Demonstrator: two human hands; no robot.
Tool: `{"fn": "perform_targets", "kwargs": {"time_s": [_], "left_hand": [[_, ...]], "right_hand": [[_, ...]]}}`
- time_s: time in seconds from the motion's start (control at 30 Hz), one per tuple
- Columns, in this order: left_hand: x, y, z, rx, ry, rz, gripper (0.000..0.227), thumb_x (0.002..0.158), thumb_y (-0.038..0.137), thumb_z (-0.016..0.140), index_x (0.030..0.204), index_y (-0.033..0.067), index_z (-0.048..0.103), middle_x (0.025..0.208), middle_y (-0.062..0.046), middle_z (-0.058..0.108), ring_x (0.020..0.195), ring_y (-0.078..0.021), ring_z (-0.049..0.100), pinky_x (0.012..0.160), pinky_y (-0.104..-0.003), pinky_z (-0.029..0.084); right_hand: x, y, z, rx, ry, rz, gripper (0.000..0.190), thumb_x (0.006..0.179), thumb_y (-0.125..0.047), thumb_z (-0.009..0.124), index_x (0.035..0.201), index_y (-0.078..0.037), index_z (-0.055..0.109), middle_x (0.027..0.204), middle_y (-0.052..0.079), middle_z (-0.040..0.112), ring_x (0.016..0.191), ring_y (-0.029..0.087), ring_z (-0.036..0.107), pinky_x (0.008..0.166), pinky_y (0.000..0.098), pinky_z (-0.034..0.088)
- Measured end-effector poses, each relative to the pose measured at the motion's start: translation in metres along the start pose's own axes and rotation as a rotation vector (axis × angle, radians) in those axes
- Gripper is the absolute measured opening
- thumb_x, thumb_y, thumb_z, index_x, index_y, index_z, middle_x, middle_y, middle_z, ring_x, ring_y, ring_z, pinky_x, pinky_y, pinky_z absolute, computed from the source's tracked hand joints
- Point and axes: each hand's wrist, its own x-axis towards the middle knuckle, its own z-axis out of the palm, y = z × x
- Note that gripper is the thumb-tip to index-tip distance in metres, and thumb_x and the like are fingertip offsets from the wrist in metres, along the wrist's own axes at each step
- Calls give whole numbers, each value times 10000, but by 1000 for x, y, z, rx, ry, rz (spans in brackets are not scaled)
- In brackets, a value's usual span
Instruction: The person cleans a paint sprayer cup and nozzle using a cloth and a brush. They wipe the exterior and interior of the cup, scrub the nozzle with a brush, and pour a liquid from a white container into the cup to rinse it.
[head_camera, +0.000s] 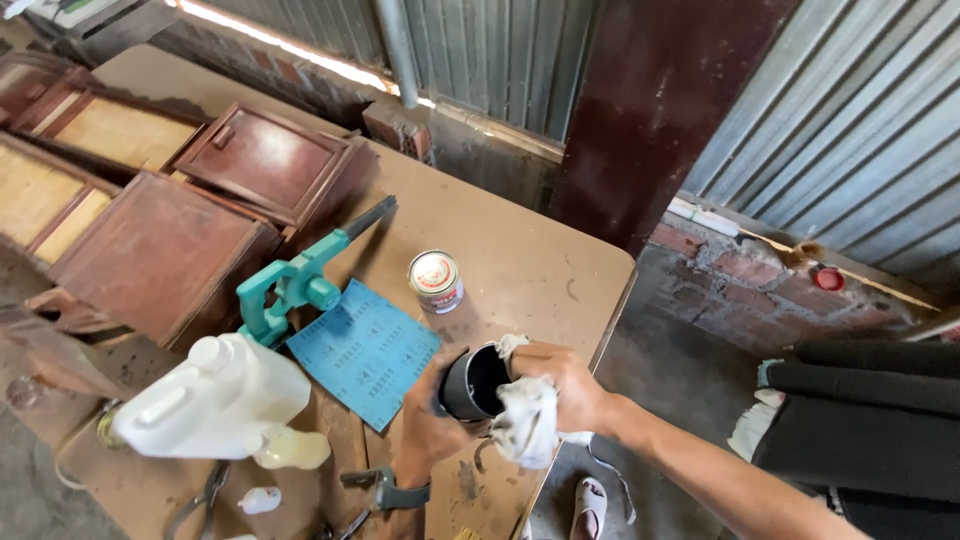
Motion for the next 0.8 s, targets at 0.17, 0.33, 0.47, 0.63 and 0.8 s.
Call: {"fn": "perform_targets", "kwargs": {"time_s": [0.17,0.33,0.47,0.63,0.8], "left_hand": [[-21,-47,-7,89,252,16,997,482,303,1026,1348,108,572,1264,-106,681,1147,-282,666,971,-370,522],[-30,-39,-16,565,411,177,885,553,360,880,1360,145,588,1265,-111,660,1012,-313,709,723,-415,593],[-43,-36,-8,547,513,224,818,770,626,758,1366,97,578,1254,-164,629,1032,-386,691,774,-487,579],[-63,-53,13,543,549,183,867,708,451,841,1443,123,516,1325,-219,595,1086,-407,657,831,-505,590],[-73,-37,34,430,564,251,684,901,524,554,1433,95,588,1475,-245,530,1363,-444,545,1126,-545,416]], "right_hand": [[6,11,-37,460,-38,259,362,902,-243,735,737,-131,432,676,-6,447,604,132,383,552,310,327],[13,6,-48,648,-52,347,296,884,-185,725,839,-85,450,669,61,491,577,185,447,525,339,386],[32,-16,-28,813,-32,459,272,866,-127,714,940,-38,468,663,128,534,550,239,511,498,369,445],[31,-34,-28,984,-31,577,302,848,-70,703,1041,9,485,655,196,576,522,294,573,470,400,503],[32,-46,-13,1193,-198,718,372,830,-13,690,1142,57,501,648,265,617,493,349,635,443,432,561]]}}
